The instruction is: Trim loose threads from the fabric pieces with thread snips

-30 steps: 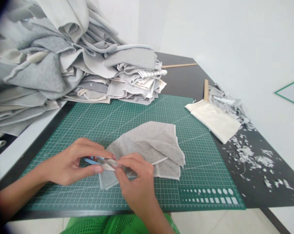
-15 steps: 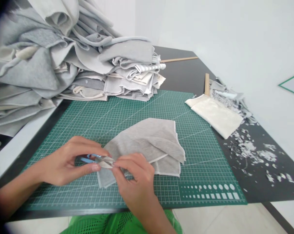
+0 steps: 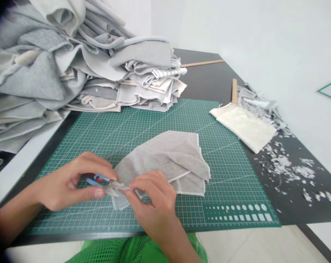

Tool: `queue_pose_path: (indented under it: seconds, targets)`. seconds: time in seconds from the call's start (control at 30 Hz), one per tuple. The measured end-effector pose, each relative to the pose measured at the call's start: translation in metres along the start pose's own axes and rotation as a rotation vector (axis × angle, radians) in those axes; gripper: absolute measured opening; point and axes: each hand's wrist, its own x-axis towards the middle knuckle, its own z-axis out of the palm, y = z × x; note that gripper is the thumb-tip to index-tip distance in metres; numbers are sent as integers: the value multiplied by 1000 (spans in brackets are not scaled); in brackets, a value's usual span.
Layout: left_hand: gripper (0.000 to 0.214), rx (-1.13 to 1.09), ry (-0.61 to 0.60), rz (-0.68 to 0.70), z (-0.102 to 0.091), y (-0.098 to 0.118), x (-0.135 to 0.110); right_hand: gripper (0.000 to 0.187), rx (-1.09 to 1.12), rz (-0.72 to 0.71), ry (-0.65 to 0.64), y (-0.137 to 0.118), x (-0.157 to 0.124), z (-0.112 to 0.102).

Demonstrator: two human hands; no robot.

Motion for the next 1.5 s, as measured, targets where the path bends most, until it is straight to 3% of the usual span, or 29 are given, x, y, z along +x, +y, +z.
queue_pose_path:
  seconds: [0.13, 0.3, 0.4, 0.5, 0.67, 0.8, 0.97, 1.23, 1.37, 1.5]
  targets:
    - [12, -42, 42, -37, -2, -1, 0, 21, 10, -63, -9, 0, 0, 0]
    - [30, -145, 67, -137, 8, -4, 4, 21, -10, -77, -34, 1, -1, -1]
    - [13, -219, 6, -202, 16, -4, 8, 19, -23, -108, -42, 2, -2, -2]
    - [17, -266, -30, -227, 21, -4, 11, 22, -33, -120, -46, 4, -3, -2]
    - [17, -284, 17, -228, 23, -4, 10, 21, -48, -115, -62, 4, -3, -2]
    - [16, -308, 57, -223, 24, -5, 8, 15, -25, -5, -90, 2, -2, -4]
    - [17, -370, 190, -229, 28, -2, 8, 16, 48, 196, -227, -2, 0, -3]
    - [26, -452, 342, -265, 46, 4, 14, 27, 174, 193, -163, 2, 5, 1]
    - [33, -482, 360, -288, 50, 2, 14, 29, 210, 198, -169, 1, 7, -2]
    - [27, -504, 343, -293, 49, 1, 13, 29, 232, 220, -185, -2, 8, -2]
